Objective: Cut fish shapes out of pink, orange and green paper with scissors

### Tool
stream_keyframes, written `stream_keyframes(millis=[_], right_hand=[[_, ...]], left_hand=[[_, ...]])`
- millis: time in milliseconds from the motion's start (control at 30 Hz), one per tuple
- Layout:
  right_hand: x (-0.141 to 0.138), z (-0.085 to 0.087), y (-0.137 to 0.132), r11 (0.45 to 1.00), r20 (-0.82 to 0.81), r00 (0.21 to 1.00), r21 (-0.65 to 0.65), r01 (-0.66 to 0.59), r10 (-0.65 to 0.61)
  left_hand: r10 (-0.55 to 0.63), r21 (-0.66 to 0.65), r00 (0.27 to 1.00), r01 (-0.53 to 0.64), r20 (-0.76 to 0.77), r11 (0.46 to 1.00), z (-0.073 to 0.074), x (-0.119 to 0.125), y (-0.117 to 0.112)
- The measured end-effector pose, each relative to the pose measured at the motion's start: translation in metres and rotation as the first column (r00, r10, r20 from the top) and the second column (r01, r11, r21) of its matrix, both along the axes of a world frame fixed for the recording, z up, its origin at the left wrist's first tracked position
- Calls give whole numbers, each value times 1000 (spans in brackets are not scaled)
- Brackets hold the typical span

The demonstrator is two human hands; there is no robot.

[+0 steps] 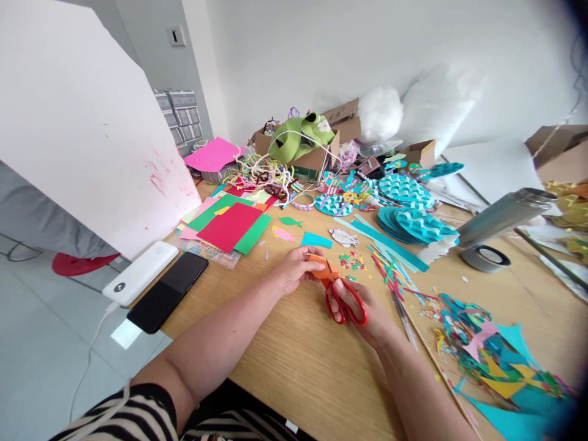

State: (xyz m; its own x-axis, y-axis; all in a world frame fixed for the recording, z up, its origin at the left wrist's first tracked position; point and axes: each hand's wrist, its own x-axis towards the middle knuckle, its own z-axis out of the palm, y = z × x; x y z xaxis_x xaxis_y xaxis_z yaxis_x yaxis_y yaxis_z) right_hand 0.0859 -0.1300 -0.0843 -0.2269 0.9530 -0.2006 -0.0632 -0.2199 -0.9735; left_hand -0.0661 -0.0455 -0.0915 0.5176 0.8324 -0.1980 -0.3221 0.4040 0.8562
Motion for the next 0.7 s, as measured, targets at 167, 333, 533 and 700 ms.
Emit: stream_keyframes(millis=[167,333,533,700], right_hand=[[0,1,0,999,-14,999,11,-31,32],[1,1,-1,998,-72,996,12,-54,55],[2,-1,0,998,-97,993,18,-60,61],[1,1,0,999,-94,994,22,-48,50]], left_hand=[[-20,8,1000,20,3,1000,-1,0,-1],[-32,15,999,33,-30,999,-1,0,0],[-26,31,998,28,-64,999,-3,0,1],[-1,29,998,3,-67,1000,-4,1,1]])
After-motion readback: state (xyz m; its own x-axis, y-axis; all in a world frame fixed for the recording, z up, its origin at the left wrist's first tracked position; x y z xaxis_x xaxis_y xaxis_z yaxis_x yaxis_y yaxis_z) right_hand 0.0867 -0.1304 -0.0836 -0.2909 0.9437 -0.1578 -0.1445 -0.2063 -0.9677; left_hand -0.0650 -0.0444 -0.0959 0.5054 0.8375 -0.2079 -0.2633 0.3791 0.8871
